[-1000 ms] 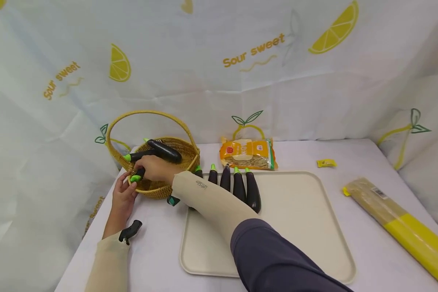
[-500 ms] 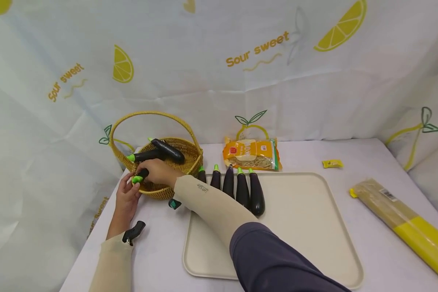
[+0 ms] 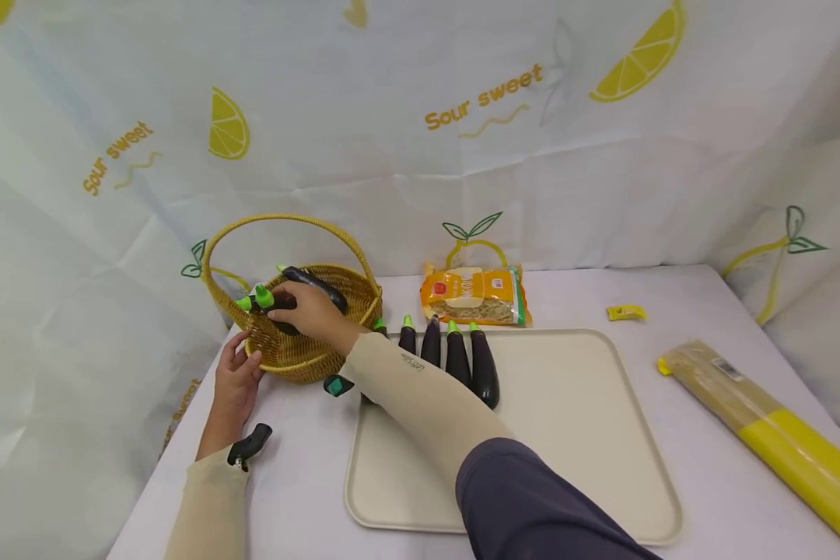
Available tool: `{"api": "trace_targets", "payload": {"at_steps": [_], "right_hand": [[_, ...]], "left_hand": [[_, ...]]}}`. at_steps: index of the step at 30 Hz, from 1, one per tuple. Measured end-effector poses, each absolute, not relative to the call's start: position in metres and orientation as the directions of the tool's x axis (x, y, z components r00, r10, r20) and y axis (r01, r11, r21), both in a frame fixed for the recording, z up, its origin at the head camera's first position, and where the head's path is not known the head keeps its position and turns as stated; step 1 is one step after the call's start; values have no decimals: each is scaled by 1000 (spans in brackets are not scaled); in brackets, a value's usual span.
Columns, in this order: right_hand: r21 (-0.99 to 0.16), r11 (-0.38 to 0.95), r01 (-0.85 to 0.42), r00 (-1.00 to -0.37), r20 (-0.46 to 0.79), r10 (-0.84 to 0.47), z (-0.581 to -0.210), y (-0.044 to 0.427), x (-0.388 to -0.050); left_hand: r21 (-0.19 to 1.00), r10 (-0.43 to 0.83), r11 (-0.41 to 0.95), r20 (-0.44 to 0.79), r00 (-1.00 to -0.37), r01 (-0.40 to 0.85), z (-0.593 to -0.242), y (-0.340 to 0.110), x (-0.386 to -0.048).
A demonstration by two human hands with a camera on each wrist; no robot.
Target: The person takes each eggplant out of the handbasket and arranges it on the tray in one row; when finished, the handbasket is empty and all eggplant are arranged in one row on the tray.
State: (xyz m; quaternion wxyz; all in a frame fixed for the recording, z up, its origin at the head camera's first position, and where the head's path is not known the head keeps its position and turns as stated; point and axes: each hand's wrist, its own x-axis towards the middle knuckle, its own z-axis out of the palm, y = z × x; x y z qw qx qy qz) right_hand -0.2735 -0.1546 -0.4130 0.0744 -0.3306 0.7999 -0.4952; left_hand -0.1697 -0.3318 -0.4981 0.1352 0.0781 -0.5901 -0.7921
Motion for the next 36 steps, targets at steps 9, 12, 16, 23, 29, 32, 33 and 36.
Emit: {"api": "trace_targets", "payload": {"at_steps": [9, 12, 16, 23, 29, 32, 33, 36], "right_hand": [[-887, 237, -396, -815, 220, -536, -387, -124, -266], [-883, 206, -422, -805, 261, -533, -379, -111, -262], [-877, 163, -453, -791, 311, -527, -371, -91, -258], [-878, 133, -460, -793, 339, -506, -360, -56, -249], [-875, 164, -455, -812, 332, -480, -356, -26, -245], [-873, 183, -451, -827, 332, -453, -360, -9, -244], [-872, 191, -451, -832, 334, -443, -362, -4, -245], [-872, 207, -442, -849, 333, -410, -368, 11, -245]], "left_hand": [[949, -306, -289, 30, -952, 123, -499, -334, -170], [951, -308, -286, 26, -951, 118, -498, -333, -170], [949, -307, -295, 15, -952, 110, -497, -331, -169], [950, -304, -293, 10, -953, 104, -498, -331, -170], [950, -291, -289, 33, -956, 121, -499, -332, -171], [949, -287, -292, 31, -957, 118, -498, -332, -171], [949, -289, -292, 28, -957, 116, -498, -332, -170], [952, -300, -290, 8, -954, 99, -497, -332, -170]]}}
